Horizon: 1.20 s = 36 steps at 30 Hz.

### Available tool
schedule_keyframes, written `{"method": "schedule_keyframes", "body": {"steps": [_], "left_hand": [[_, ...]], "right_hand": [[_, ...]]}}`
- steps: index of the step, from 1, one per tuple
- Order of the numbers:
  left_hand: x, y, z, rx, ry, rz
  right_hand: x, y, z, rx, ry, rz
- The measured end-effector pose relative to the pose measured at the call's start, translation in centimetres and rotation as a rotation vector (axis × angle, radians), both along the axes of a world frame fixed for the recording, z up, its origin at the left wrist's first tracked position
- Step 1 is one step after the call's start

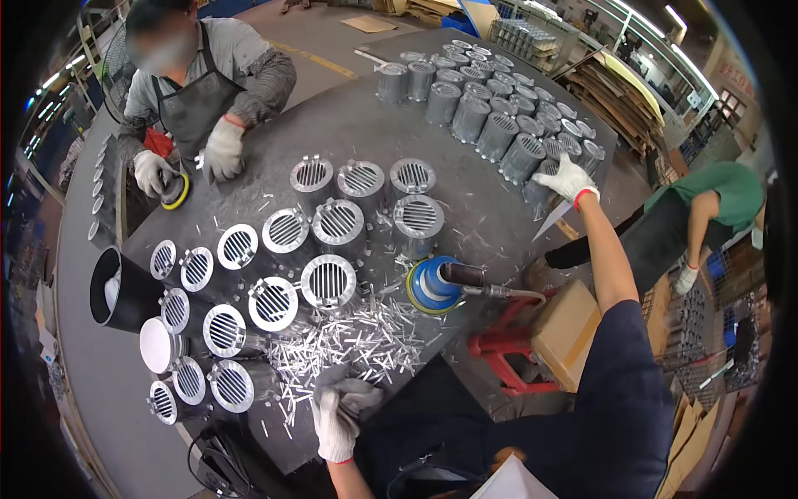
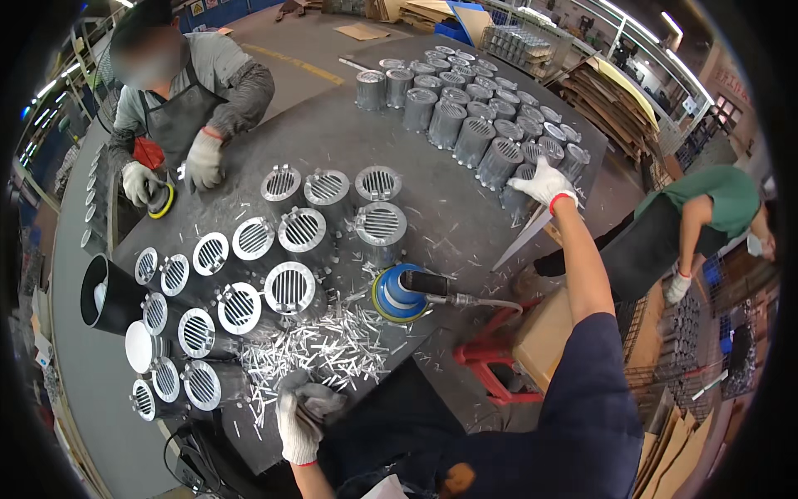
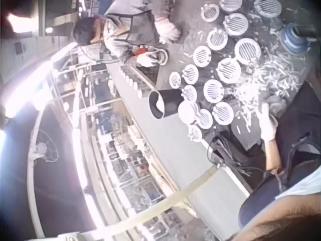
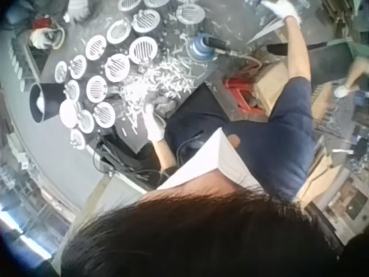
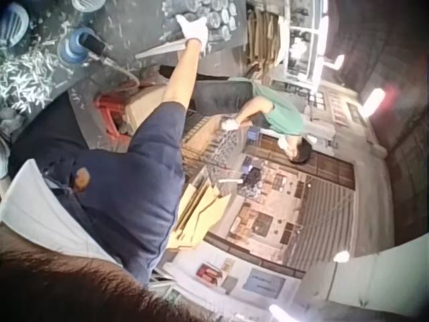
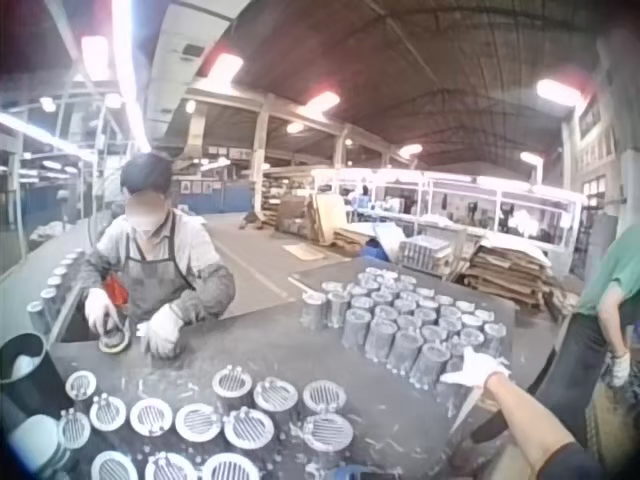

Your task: The person cleans metal cylindrical parts by scraping their slots and edges with a hand tool, placing the finished parts onto the table.

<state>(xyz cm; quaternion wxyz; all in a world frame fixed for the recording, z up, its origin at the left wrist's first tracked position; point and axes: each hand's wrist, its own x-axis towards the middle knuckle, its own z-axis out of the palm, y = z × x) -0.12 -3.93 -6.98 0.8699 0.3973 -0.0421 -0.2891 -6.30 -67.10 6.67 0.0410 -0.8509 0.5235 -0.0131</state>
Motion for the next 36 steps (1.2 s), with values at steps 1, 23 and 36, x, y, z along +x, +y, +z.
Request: {"method": "schedule_keyframes", "body": {"steps": [1,23,36], "left_hand": [[-0.1,0.0,0.2,0.000,0.015,0.028],[1.6,-4.1,10.6,-0.102,-0.013,0.607],[1.4,2.9,9.9,-0.920,0.343,0.340]], "right_hand": [[-0.1,0.1,-0.1,-0.002,0.021,0.019],[7.5,44.8,3.9,0.608,-1.062,1.322],[7.2,47.4,4.6,1.351,-0.939,1.054]]}}
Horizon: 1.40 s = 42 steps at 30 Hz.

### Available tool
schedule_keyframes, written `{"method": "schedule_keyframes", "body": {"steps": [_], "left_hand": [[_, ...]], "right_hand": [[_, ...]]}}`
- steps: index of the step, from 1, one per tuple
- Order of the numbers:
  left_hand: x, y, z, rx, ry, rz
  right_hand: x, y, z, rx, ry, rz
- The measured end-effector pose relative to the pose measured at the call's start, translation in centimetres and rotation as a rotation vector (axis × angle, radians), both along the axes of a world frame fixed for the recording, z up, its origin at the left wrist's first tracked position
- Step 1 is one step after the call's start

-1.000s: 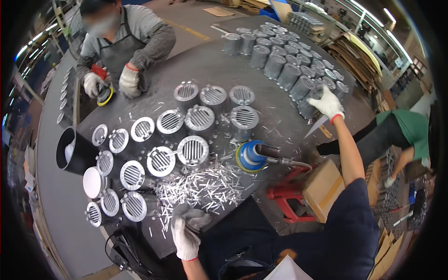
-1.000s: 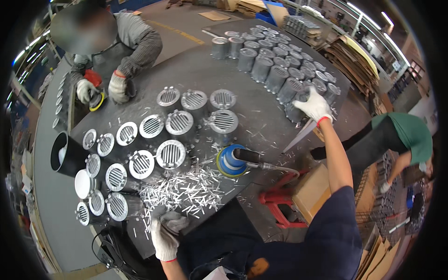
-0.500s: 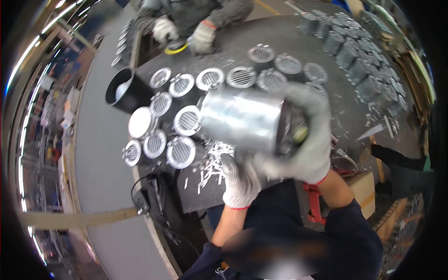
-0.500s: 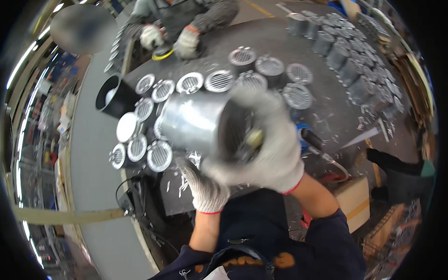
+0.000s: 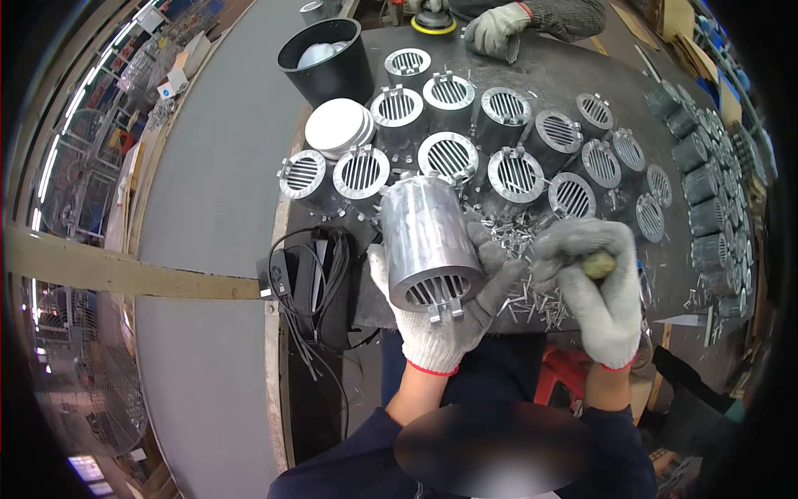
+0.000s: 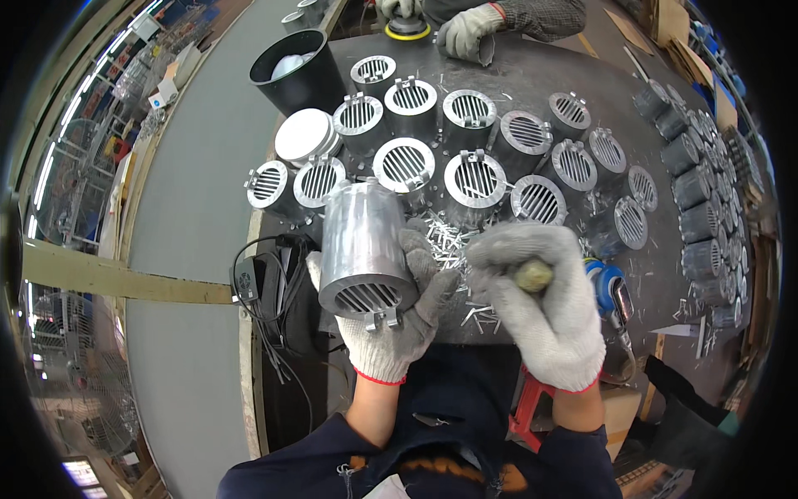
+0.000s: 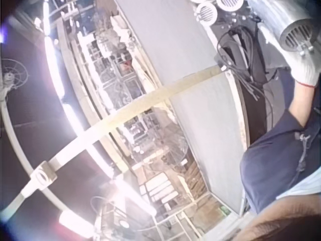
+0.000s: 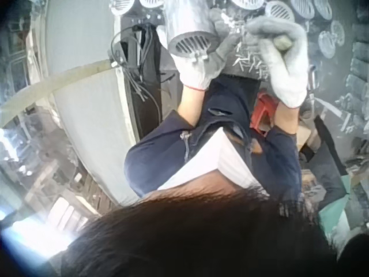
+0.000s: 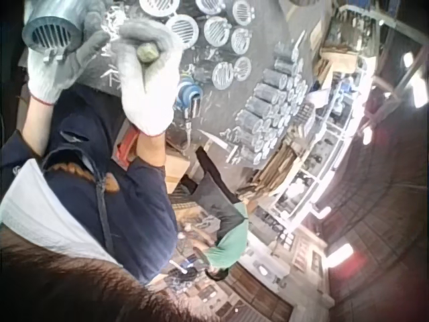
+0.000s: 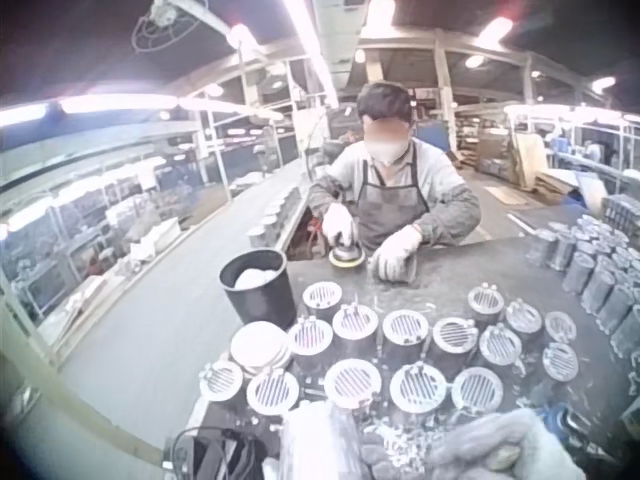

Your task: The person cleans metal cylindrical parts by scraping their slots and edges with a hand tool, placing the finished parts onto the table.

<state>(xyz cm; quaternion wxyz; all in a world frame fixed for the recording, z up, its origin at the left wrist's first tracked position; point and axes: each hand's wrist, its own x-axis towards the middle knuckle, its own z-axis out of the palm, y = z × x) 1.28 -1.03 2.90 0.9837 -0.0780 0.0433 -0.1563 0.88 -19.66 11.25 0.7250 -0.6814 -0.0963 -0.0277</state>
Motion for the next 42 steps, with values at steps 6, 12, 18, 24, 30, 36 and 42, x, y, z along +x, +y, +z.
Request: {"method": "schedule_keyframes", "body": {"steps": [6,12,18,24,30,36,42], "left_hand": [[-0.9,-0.4,1.1,-0.108,0.069,0.000],[-1.1,-0.2,1.7,-0.107,0.070,-0.040],[-1.5,0.1,2.3,-0.224,0.283,-0.078],[-1.4,-0.2,1.8,-0.009,0.321,-0.031],[-1.8,-0.1,0.9,0.138,0.259,-0.047],[-2.6,-0.2,-0.2,0.220,0.146,0.030],[-2.3,-0.2,0.6,-0.134,0.139,-0.055]], "right_hand": [[0.8,-1.7,2.9,-0.583,-0.498,-0.132],[-0.6,-1.6,0.6,-0.135,-0.442,-0.205],[-1.5,-2.2,-1.7,-0.032,-0.427,-0.549],[1.2,0.1,1.7,0.113,-0.543,-0.059],[3.0,3.5,3.1,0.010,-0.404,0.080],[3.4,3.5,3.1,-0.181,-0.286,0.089],[2.9,3.3,2.2,-0.066,-0.325,-0.017]]}}
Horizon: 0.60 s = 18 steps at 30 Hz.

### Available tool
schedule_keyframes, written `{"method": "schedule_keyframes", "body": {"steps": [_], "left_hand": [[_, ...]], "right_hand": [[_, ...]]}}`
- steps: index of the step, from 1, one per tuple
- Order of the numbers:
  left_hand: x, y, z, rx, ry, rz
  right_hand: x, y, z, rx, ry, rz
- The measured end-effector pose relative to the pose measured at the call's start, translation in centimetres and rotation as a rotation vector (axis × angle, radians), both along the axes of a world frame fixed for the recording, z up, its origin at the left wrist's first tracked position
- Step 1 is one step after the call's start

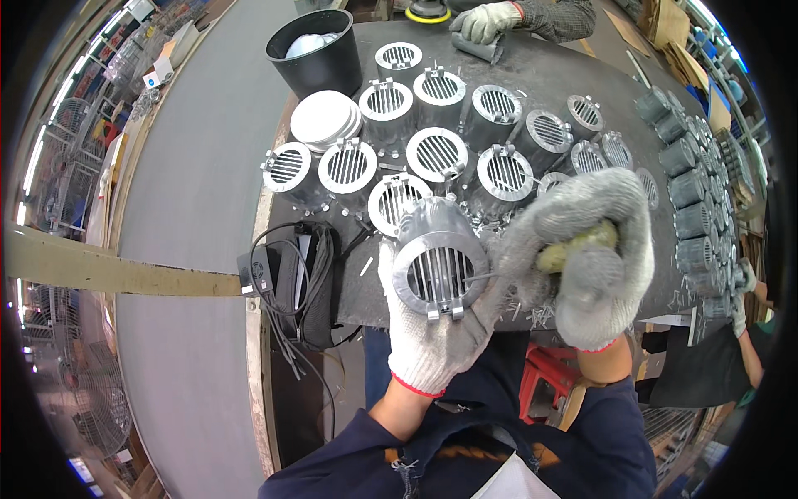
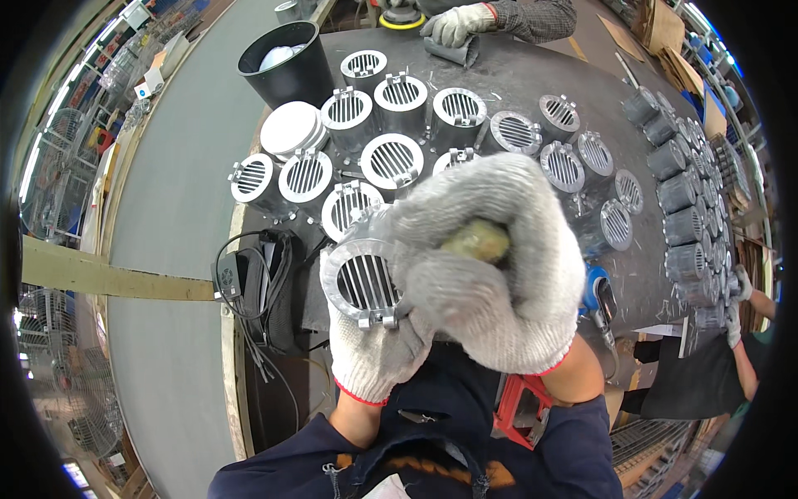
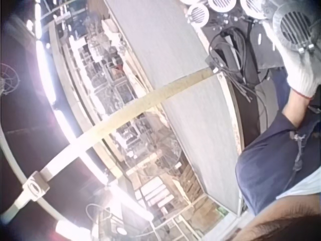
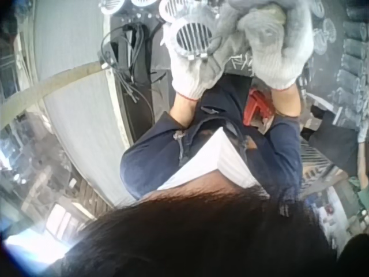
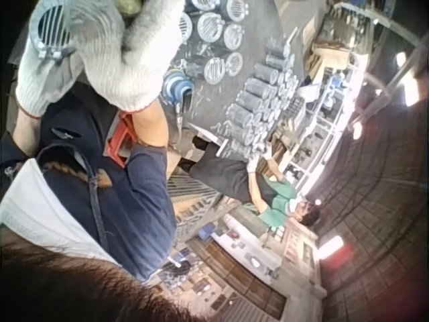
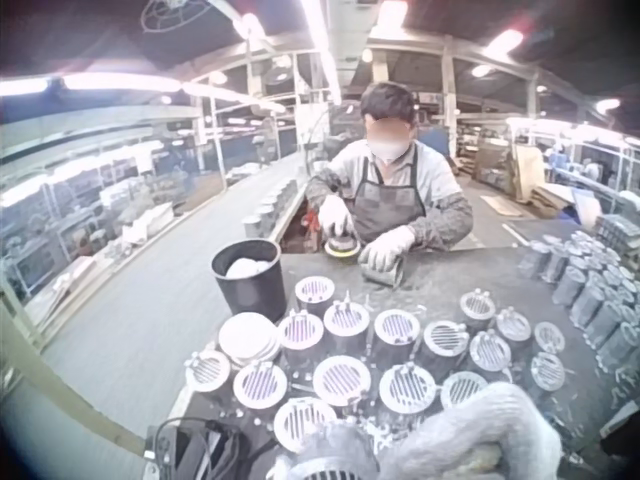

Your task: The person cleans metal cylindrical parts by scraping their slots and edges with a hand tool, placing the finished parts onto the table.

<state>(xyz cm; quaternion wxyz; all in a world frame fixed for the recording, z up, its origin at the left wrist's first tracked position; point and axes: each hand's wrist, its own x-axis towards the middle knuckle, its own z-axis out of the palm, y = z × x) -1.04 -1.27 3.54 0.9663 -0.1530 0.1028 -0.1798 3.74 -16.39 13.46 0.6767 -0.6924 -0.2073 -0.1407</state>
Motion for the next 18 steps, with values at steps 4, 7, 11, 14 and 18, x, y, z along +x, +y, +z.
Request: {"method": "schedule_keyframes", "body": {"steps": [4,7,11,14,18], "left_hand": [[0.2,-0.1,0.6,0.138,0.024,-0.020],[0.1,-0.3,0.5,0.062,0.008,0.048],[-0.1,-0.5,0.1,-0.184,-0.025,0.081],[-0.2,-0.5,-0.5,0.041,-0.013,0.083],[-1.0,0.2,-2.6,0.581,-0.044,0.065]], "right_hand": [[-0.9,-0.7,-0.2,0.017,-0.017,-0.073],[-0.9,-0.8,-0.2,0.003,-0.091,0.033],[0.0,-0.1,-0.1,-0.039,-0.155,0.271],[0.7,0.5,0.2,-0.110,-0.109,0.400],[1.2,1.0,1.1,-0.323,-0.153,0.430]]}}
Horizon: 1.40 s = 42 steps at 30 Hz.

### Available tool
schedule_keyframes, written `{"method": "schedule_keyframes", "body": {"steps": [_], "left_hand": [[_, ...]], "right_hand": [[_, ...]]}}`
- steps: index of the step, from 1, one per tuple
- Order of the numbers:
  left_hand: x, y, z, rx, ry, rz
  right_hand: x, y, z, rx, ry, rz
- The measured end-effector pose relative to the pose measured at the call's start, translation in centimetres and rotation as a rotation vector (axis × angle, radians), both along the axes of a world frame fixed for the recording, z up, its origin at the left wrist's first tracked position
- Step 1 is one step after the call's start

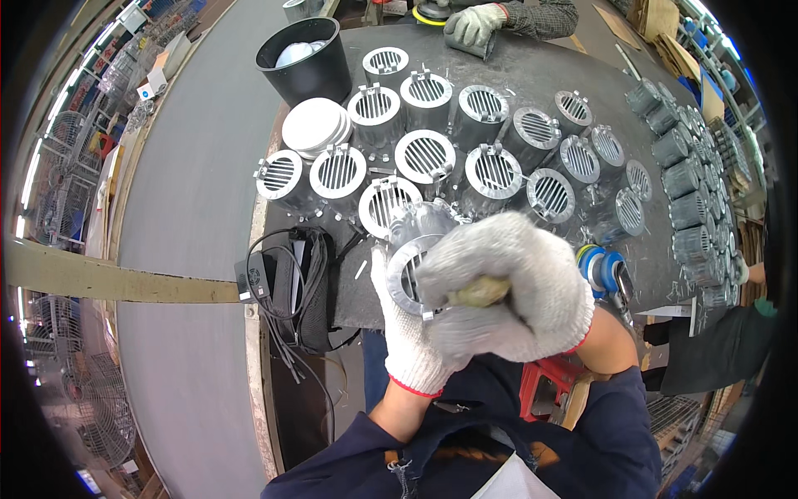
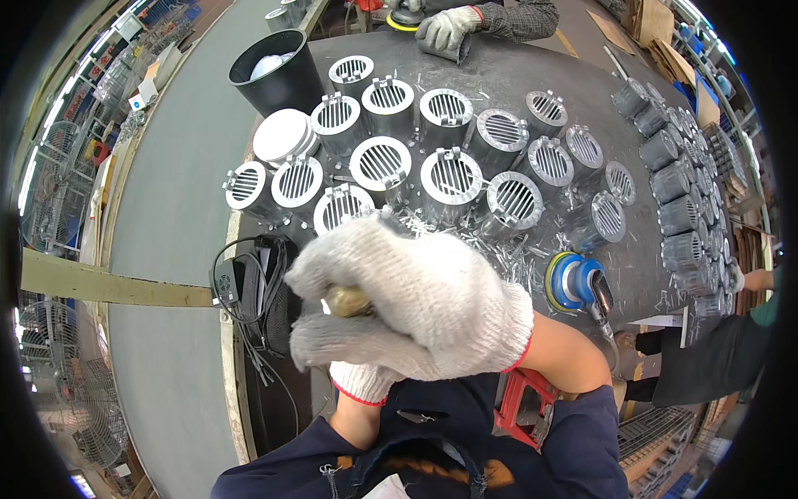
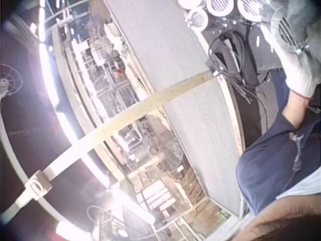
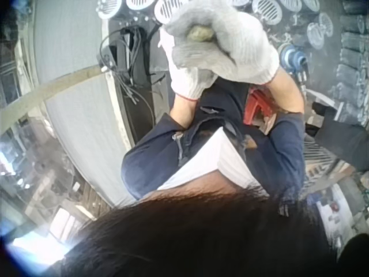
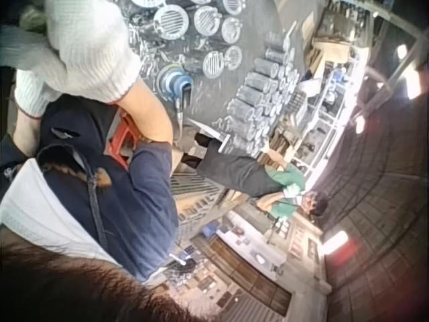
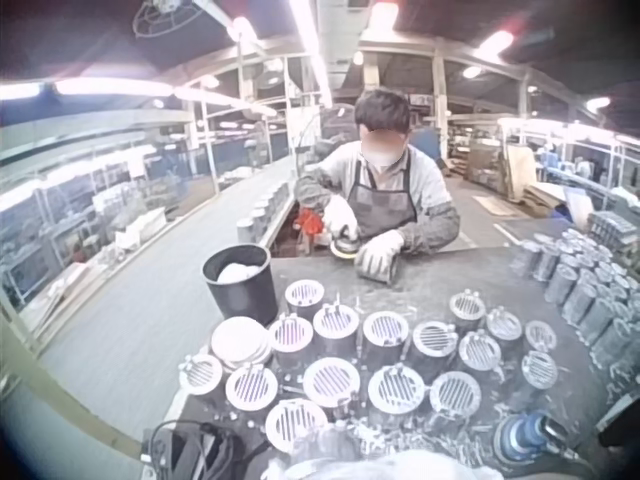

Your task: The person cleans metal cylindrical parts by scraping their slots and edges with a hand tool, placing the finished parts onto the table.

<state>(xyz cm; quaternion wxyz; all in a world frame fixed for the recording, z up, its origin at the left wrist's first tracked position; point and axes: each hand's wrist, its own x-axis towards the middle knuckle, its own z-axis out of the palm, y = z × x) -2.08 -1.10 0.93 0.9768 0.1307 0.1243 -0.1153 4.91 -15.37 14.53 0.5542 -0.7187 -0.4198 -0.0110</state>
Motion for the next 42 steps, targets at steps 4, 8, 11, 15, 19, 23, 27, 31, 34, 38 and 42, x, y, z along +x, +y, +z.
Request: {"method": "schedule_keyframes", "body": {"steps": [4,8,11,15,19,23,27,31,34,38,42], "left_hand": [[-2.4,-0.3,-2.7,1.008,-0.381,0.022],[-2.5,0.4,-2.6,1.824,-0.629,-0.073],[-1.4,0.1,-0.4,1.680,-0.476,-0.067],[-0.4,-0.4,1.9,0.190,0.149,0.046],[0.7,-0.4,1.3,0.075,0.090,0.119],[0.4,-0.7,1.1,0.043,0.205,0.112],[0.0,-1.1,1.9,0.446,0.064,0.168],[0.2,-0.6,1.8,-0.607,0.059,0.036],[0.1,-0.4,1.4,-0.972,0.139,0.029],[0.7,-0.4,1.4,-0.875,0.151,-0.064],[1.8,-1.0,1.7,-0.335,0.089,-0.118]], "right_hand": [[-0.4,0.7,0.0,-0.234,-0.142,0.032],[0.0,1.3,-2.1,-0.338,-0.247,0.028],[0.0,-0.2,-3.8,-0.275,-0.344,0.094],[-1.5,-3.1,-4.2,-0.274,-0.285,0.030],[-3.2,-6.1,-2.5,-0.221,-0.180,-0.054],[-3.6,-6.6,-2.2,-0.180,-0.110,-0.176],[-4.1,-6.1,-2.8,-0.100,-0.026,-0.297],[-4.9,-6.4,-2.8,0.038,0.074,-0.445],[-5.2,-6.6,-3.0,0.143,0.125,-0.560],[-5.4,-6.4,-3.9,0.267,0.137,-0.701],[-5.8,-6.4,-4.8,0.480,0.059,-0.783]]}}
